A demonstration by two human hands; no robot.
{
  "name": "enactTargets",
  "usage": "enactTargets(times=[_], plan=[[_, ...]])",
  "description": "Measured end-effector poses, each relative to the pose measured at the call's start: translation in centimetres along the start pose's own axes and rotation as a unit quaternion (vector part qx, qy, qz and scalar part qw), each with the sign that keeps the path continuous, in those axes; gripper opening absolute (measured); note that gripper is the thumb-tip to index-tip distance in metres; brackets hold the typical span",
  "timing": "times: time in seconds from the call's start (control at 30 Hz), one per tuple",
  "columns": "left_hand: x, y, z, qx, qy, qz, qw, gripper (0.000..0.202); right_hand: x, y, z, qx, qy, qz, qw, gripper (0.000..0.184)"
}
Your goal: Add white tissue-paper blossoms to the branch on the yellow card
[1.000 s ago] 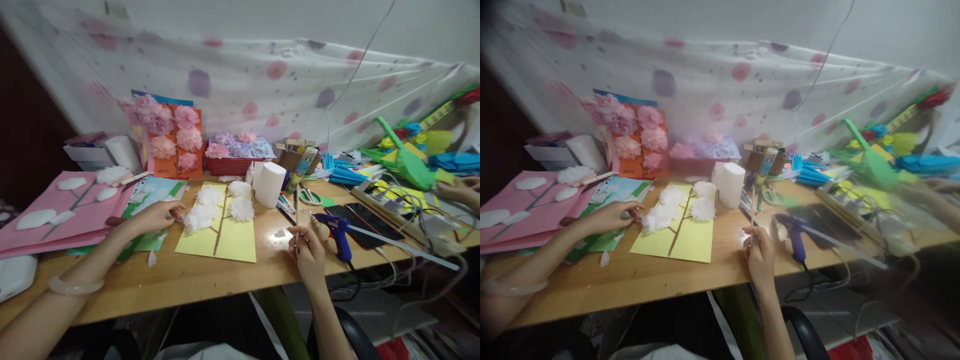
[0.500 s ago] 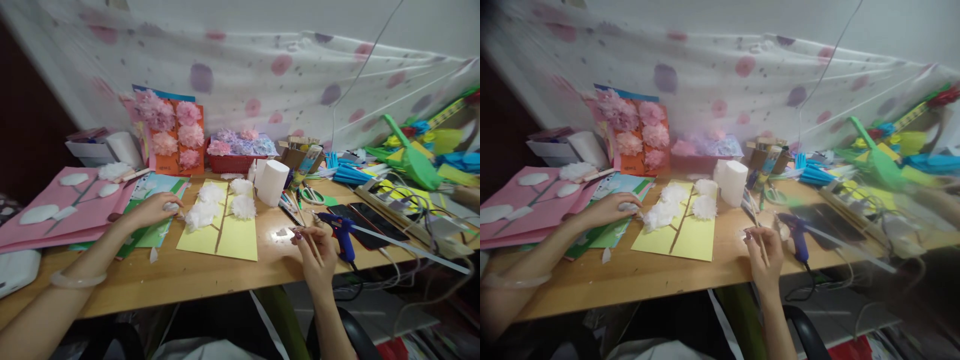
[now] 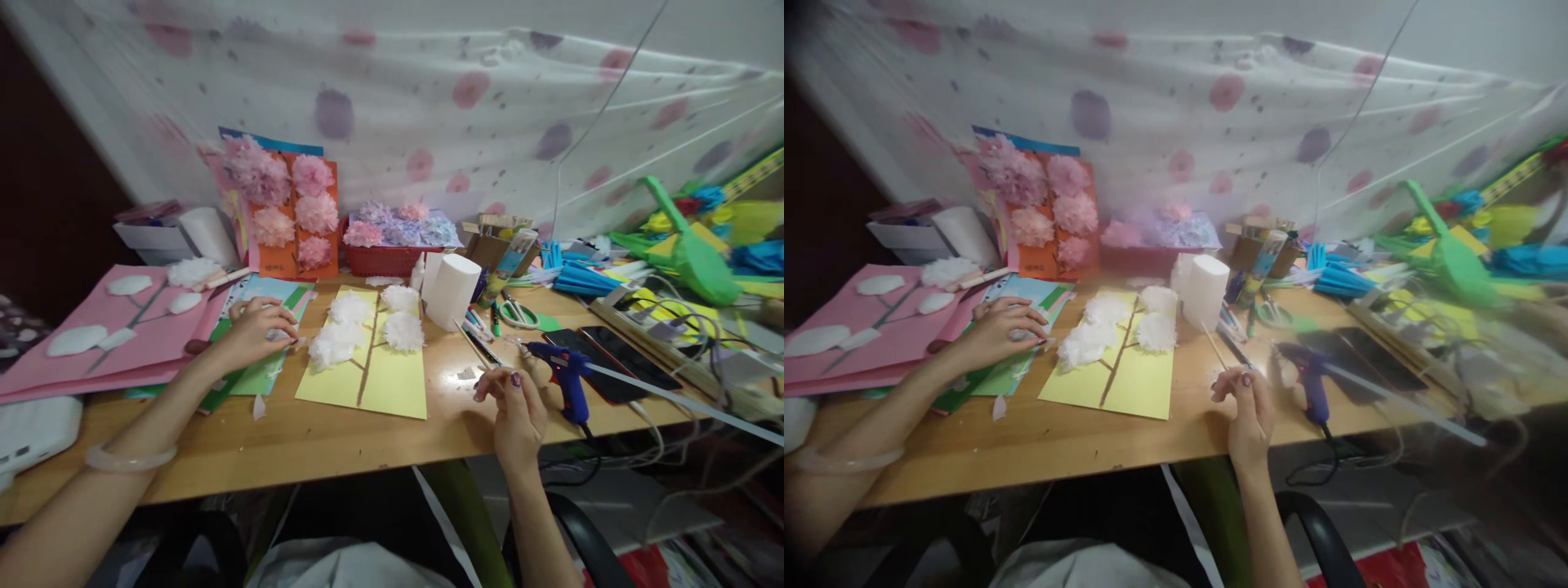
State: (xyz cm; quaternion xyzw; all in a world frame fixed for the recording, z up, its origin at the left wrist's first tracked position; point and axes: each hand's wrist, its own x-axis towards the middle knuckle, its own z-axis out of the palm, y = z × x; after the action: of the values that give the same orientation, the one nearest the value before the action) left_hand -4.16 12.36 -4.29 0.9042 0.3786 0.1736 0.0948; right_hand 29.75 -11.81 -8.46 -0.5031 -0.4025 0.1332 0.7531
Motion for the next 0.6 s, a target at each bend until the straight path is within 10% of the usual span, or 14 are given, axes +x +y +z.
enactTargets(times=[0.3,0.6], plan=[[-1.7,1.9,-0.4,0.005,0.019,-0.075,0.997,0.013,0.0,-1.8,1.7,0.062,0.072,0.013,0.995,0.028],[-2.9,4.1,-0.9,-0.046,-0.015,-0.06,0.997,0.028,-3.4,-3.5,5.0,0.022,-0.053,-0.019,0.998,0.036]])
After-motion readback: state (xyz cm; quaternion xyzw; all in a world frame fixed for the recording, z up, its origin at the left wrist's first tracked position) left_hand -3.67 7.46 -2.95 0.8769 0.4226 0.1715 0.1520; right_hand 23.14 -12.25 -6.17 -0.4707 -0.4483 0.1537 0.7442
